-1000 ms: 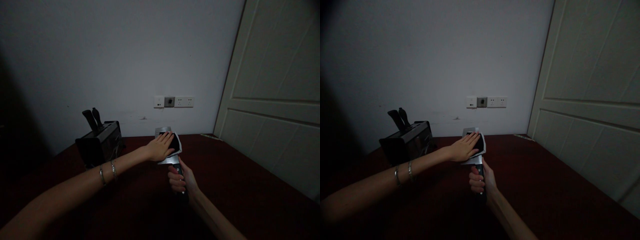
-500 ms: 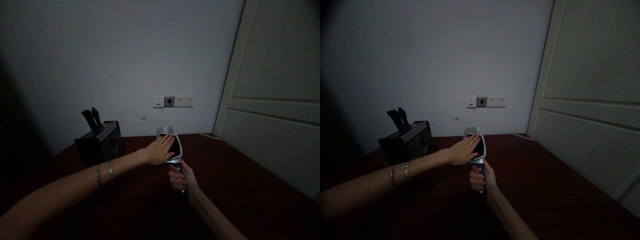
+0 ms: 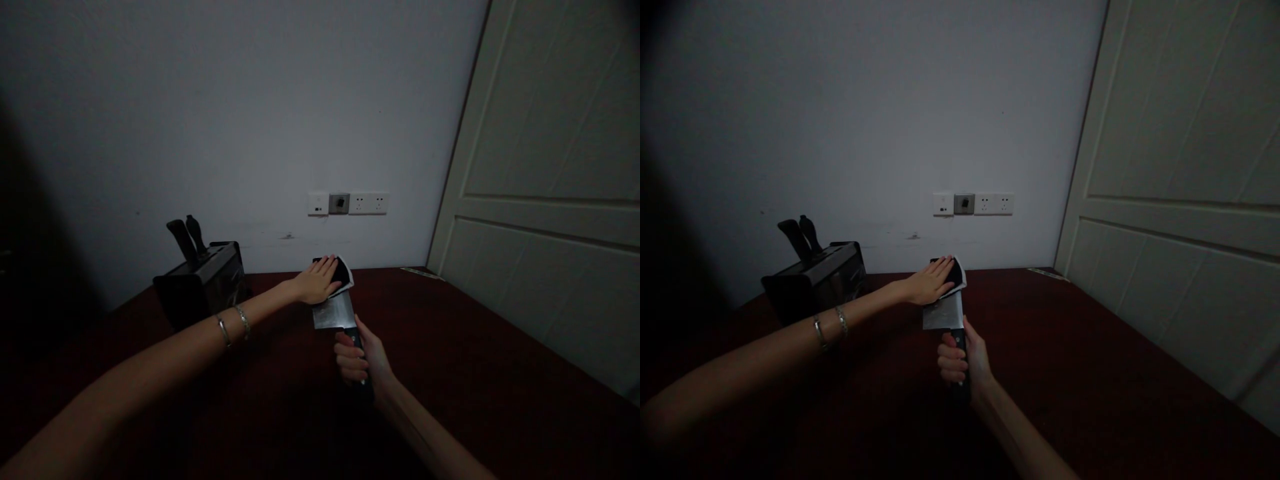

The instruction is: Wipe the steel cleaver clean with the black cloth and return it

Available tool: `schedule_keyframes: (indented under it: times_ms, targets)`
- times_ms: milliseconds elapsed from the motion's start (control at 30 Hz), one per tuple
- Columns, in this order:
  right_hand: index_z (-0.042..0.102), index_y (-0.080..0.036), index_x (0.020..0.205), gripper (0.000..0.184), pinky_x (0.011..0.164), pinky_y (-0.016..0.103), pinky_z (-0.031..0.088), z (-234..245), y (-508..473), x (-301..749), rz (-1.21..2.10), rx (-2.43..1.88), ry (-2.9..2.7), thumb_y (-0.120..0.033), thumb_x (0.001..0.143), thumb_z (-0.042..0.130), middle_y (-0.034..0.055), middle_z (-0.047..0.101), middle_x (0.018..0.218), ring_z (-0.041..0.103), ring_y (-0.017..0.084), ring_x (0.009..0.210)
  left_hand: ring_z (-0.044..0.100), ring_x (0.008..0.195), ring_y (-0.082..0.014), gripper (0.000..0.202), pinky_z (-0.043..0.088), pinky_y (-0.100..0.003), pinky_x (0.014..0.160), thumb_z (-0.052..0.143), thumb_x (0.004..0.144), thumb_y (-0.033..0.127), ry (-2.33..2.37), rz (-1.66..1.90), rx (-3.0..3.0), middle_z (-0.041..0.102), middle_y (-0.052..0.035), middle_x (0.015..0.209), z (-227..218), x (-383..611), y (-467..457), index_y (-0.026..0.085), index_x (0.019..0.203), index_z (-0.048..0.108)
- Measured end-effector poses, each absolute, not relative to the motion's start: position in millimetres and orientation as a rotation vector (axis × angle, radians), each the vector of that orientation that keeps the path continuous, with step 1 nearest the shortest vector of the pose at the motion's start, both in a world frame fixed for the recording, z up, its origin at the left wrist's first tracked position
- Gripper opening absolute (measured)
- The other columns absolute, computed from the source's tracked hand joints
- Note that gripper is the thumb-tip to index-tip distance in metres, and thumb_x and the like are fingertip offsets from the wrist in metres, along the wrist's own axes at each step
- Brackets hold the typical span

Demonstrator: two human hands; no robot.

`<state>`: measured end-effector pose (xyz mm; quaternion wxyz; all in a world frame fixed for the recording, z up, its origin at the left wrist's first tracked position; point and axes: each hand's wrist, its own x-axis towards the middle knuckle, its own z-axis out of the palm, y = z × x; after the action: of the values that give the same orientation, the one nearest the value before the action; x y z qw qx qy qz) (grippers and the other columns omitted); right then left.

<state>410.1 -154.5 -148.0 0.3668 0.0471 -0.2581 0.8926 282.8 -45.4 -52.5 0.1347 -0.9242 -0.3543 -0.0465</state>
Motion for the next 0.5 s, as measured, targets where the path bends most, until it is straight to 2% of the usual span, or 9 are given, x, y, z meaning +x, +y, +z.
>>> schedule_keyframes:
  times_ms: [267,500]
  targets:
    - [0.041,-0.015,0.061,0.036,0.028,0.01,0.019,-148.0,-149.4,421.8,2.214,0.13,-0.635,-0.042,0.082,0.048,-0.0104,0.028,0.044,0.019,0.001,0.032,-0.001,0.135,-0.0221,0.066,0.012,-0.036,0.108,0.009,0.09,0.048,-0.765,-0.19,-2.716,0.004,-0.0138,0.147,-72.5,289.8,-80.3,0.004,0.14,0.007]
    - [0.04,-0.015,0.059,0.04,0.028,0.011,0.018,-149.9,-151.8,415.9,2.276,0.084,-0.614,-0.046,0.085,0.042,-0.0104,0.026,0.043,0.019,0.001,0.031,0.0,0.134,-0.0244,0.068,0.011,-0.038,0.108,0.005,0.09,0.046,-1.073,-0.158,-2.676,0.004,-0.0182,0.146,-67.9,277.9,-31.1,-0.002,0.139,0.007]
